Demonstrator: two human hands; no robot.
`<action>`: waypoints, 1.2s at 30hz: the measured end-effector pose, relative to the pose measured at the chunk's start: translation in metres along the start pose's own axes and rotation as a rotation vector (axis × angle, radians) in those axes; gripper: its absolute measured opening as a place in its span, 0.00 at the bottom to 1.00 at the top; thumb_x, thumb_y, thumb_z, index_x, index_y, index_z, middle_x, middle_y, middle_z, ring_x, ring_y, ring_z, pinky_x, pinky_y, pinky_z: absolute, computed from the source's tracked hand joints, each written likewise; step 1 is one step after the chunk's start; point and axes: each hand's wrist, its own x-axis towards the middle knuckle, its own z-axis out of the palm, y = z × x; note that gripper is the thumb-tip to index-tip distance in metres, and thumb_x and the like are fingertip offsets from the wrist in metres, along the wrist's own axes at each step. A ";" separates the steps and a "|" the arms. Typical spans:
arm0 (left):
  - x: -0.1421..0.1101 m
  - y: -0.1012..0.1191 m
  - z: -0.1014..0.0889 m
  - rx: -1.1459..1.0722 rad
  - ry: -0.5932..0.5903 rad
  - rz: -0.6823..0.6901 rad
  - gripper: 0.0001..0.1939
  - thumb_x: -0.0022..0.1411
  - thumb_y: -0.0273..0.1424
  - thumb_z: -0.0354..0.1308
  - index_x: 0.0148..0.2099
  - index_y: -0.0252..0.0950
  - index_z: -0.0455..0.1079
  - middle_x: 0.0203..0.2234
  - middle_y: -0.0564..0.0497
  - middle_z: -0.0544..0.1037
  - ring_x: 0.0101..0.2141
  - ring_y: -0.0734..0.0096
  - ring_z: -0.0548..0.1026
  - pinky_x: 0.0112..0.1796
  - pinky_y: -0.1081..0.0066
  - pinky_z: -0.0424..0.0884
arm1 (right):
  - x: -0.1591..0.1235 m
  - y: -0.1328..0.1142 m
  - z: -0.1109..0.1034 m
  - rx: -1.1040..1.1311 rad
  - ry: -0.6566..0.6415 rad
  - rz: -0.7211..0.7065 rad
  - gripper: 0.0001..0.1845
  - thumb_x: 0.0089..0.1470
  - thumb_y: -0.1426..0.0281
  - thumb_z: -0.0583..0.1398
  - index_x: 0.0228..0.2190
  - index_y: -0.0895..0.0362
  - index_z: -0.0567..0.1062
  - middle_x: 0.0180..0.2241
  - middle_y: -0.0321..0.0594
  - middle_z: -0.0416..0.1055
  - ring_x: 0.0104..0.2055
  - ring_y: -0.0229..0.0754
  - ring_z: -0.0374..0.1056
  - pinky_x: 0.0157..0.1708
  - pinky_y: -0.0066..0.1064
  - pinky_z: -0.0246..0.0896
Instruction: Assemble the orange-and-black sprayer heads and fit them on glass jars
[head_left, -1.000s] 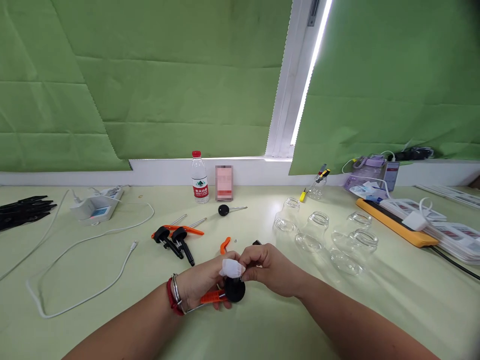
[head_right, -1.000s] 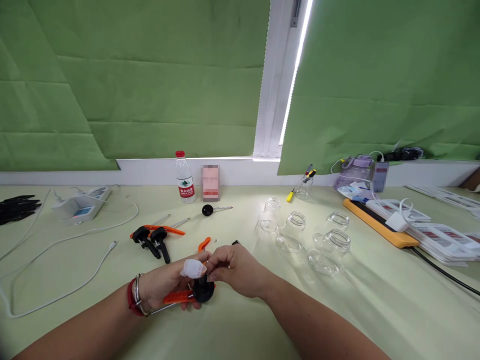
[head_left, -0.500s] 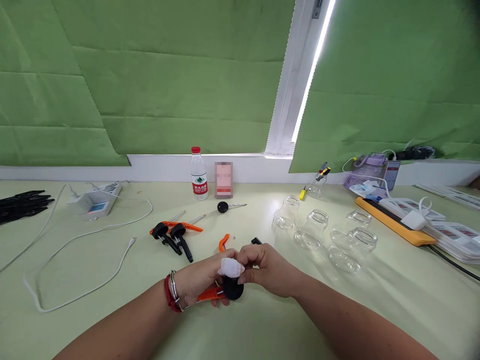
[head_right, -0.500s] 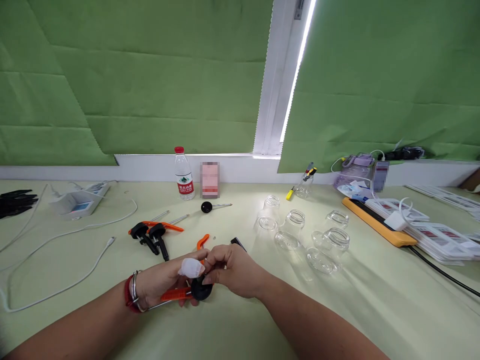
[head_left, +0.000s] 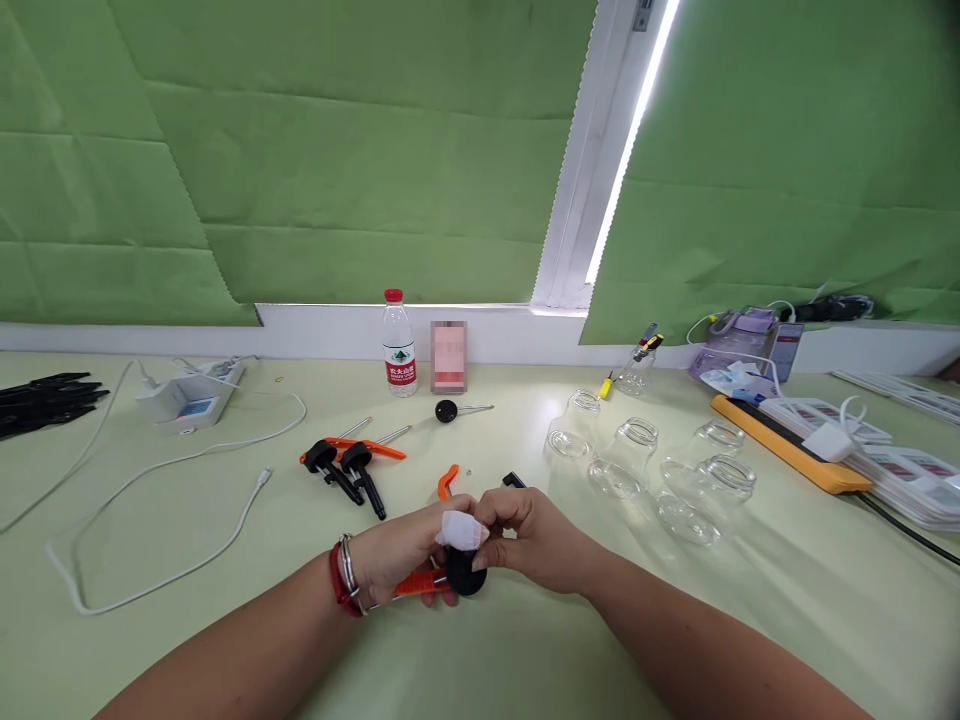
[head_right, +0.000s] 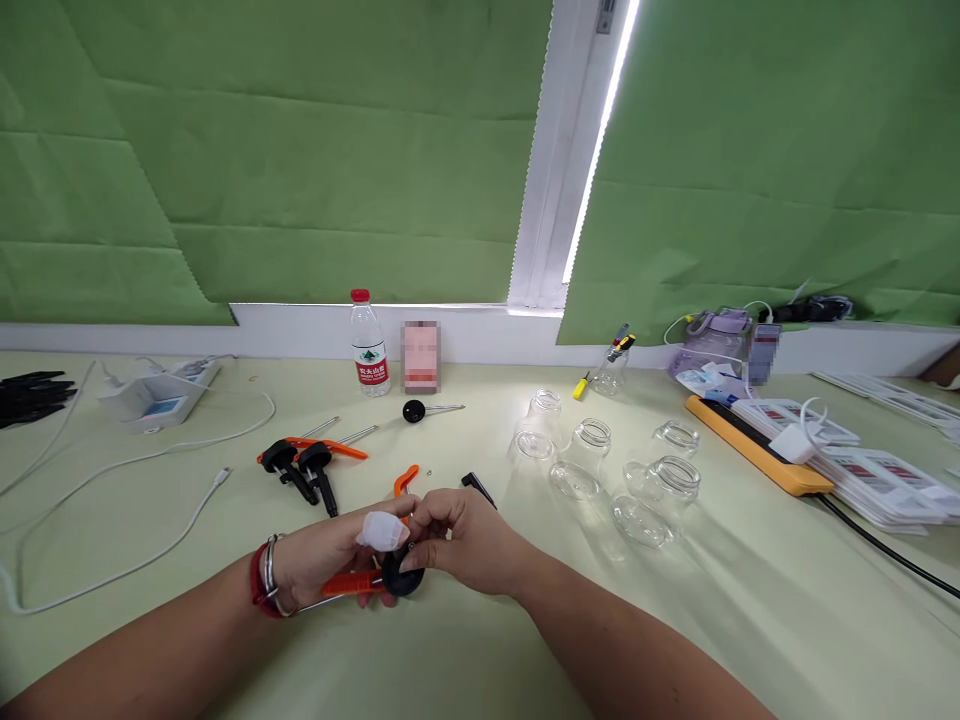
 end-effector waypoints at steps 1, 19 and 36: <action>0.000 0.000 0.000 -0.001 -0.002 -0.001 0.18 0.49 0.41 0.54 0.42 0.38 0.63 0.27 0.52 0.71 0.20 0.74 0.70 0.19 0.76 0.61 | 0.000 0.000 0.000 -0.016 0.009 -0.015 0.07 0.40 0.74 0.68 0.23 0.58 0.74 0.25 0.32 0.68 0.27 0.33 0.61 0.30 0.26 0.59; 0.001 -0.003 -0.003 -0.047 -0.030 0.019 0.15 0.53 0.42 0.53 0.40 0.38 0.64 0.26 0.52 0.71 0.20 0.73 0.71 0.18 0.77 0.61 | -0.004 0.003 0.003 -0.265 0.102 -0.144 0.07 0.41 0.73 0.68 0.27 0.58 0.77 0.24 0.34 0.68 0.26 0.35 0.62 0.28 0.27 0.59; 0.003 -0.005 -0.006 -0.036 -0.027 -0.013 0.19 0.52 0.44 0.53 0.42 0.38 0.64 0.26 0.51 0.71 0.20 0.72 0.71 0.17 0.77 0.62 | -0.007 0.003 0.001 -0.358 0.078 -0.231 0.03 0.49 0.69 0.63 0.29 0.56 0.76 0.26 0.37 0.70 0.27 0.36 0.63 0.30 0.28 0.60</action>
